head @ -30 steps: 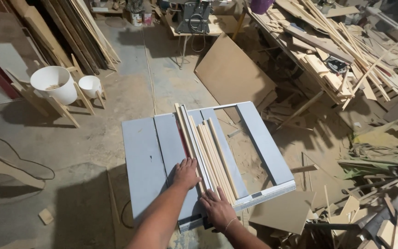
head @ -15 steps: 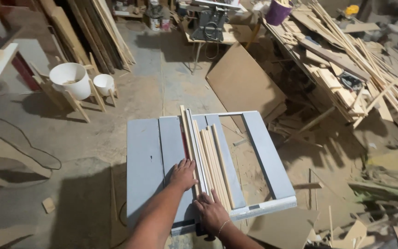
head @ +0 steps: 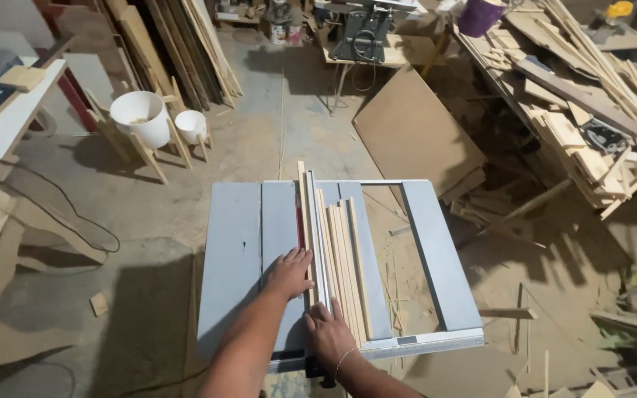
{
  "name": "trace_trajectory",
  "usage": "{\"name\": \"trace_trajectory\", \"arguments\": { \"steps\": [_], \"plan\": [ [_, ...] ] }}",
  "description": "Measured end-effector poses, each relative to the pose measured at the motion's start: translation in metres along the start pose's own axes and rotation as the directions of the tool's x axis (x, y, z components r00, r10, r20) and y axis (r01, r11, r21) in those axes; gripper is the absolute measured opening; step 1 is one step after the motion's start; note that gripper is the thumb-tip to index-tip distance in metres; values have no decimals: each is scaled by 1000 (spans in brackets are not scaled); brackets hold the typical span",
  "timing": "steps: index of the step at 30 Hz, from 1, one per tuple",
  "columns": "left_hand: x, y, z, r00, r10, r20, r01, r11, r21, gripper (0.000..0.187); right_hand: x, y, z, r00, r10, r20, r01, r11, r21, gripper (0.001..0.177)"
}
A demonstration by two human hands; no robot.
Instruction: Cutting thin wood strips to size using a table saw.
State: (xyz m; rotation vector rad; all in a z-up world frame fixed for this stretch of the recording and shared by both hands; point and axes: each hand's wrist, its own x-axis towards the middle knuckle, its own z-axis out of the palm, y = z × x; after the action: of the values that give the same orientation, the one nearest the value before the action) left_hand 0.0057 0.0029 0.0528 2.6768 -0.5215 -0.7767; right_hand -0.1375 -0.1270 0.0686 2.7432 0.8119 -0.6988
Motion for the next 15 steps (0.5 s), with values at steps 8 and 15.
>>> {"name": "trace_trajectory", "arguments": {
  "steps": [8, 15],
  "plan": [
    [32, -26, 34, 986, 78, -144, -85, 996, -40, 86, 4, -2, -11, 998, 3, -64, 0, 999, 36, 58],
    [43, -33, 46, 969, 73, -237, -99, 990, -101, 77, 21, 4, 12, 999, 37, -34, -38, 999, -33, 57]
  ]
}}
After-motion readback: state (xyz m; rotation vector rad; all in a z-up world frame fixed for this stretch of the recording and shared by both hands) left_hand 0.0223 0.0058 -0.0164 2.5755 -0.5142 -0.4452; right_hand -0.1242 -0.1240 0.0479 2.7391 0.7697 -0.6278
